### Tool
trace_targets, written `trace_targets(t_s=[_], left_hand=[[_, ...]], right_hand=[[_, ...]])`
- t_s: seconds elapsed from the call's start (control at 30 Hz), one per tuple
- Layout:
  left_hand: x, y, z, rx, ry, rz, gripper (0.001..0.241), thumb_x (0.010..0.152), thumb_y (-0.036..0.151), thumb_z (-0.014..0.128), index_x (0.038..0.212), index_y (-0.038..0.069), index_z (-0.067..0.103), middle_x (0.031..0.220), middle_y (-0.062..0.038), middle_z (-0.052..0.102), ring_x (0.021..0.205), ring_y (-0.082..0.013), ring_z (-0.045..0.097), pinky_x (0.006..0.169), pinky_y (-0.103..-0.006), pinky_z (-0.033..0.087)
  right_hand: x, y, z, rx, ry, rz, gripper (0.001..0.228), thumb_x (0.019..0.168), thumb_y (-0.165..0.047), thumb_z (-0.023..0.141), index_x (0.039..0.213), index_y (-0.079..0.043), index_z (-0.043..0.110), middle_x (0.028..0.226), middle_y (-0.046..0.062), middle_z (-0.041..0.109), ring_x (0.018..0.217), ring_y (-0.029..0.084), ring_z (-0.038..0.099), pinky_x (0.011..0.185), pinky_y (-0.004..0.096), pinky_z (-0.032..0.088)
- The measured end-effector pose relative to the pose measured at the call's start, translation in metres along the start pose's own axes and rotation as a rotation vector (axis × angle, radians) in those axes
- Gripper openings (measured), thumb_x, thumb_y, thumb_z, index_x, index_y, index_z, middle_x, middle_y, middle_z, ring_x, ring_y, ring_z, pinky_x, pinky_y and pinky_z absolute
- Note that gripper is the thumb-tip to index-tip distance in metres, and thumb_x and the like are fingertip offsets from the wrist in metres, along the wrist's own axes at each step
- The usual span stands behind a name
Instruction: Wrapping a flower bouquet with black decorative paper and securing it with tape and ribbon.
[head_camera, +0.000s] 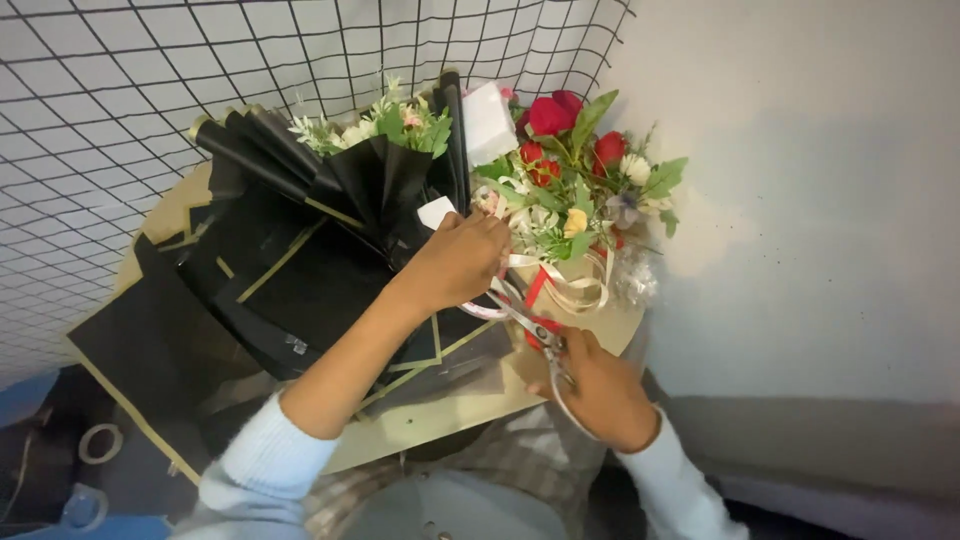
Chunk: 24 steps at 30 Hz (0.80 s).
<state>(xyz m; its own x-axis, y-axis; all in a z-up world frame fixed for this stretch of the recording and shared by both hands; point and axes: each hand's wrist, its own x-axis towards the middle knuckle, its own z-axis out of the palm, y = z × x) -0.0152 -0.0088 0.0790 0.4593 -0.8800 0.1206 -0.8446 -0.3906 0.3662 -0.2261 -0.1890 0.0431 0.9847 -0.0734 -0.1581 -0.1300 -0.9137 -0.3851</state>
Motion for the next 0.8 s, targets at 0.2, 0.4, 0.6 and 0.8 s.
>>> trace_targets(t_s=[0.2, 0.4, 0.6, 0.8], left_hand=[[-0.002, 0.004, 0.008, 0.018, 0.065, 0.046, 0.028, 0.083, -0.011, 0.061, 0.080, 0.013, 0.048, 0.082, -0.008, 0.047, 0.081, -0.0267, 0.046, 0.076, -0.0415, 0.031], [-0.006, 0.005, 0.014, 0.089, 0.126, 0.037, 0.020, 0.088, 0.006, 0.055, 0.107, 0.005, 0.061, 0.093, -0.009, 0.061, 0.095, -0.0301, 0.059, 0.089, -0.0466, 0.041], [0.002, 0.005, -0.002, 0.083, 0.299, 0.010, 0.027, 0.084, 0.010, 0.057, 0.110, 0.002, 0.060, 0.101, -0.017, 0.063, 0.100, -0.0384, 0.062, 0.084, -0.0534, 0.045], [-0.031, -0.027, -0.045, -0.552, 0.595, -0.061, 0.019, 0.091, 0.010, 0.070, 0.106, 0.007, 0.058, 0.096, -0.016, 0.062, 0.095, -0.0414, 0.068, 0.078, -0.0507, 0.056]], right_hand=[[-0.001, -0.023, 0.002, -0.083, 0.018, 0.143, 0.040, 0.091, -0.041, 0.051, 0.116, -0.010, 0.045, 0.108, 0.017, 0.056, 0.068, 0.042, 0.064, 0.054, 0.054, 0.049], [0.001, -0.043, -0.020, -0.186, -0.036, 0.163, 0.050, 0.086, -0.032, 0.063, 0.128, -0.006, 0.053, 0.112, 0.019, 0.064, 0.096, 0.047, 0.072, 0.079, 0.054, 0.059], [0.018, -0.023, -0.029, -0.277, -0.068, 0.206, 0.046, 0.086, -0.036, 0.066, 0.127, -0.018, 0.059, 0.111, 0.017, 0.070, 0.101, 0.043, 0.073, 0.081, 0.054, 0.059], [0.063, -0.005, -0.043, -0.034, 0.060, 0.277, 0.051, 0.086, -0.031, 0.066, 0.131, -0.008, 0.062, 0.116, 0.026, 0.071, 0.111, 0.050, 0.066, 0.092, 0.059, 0.053]])
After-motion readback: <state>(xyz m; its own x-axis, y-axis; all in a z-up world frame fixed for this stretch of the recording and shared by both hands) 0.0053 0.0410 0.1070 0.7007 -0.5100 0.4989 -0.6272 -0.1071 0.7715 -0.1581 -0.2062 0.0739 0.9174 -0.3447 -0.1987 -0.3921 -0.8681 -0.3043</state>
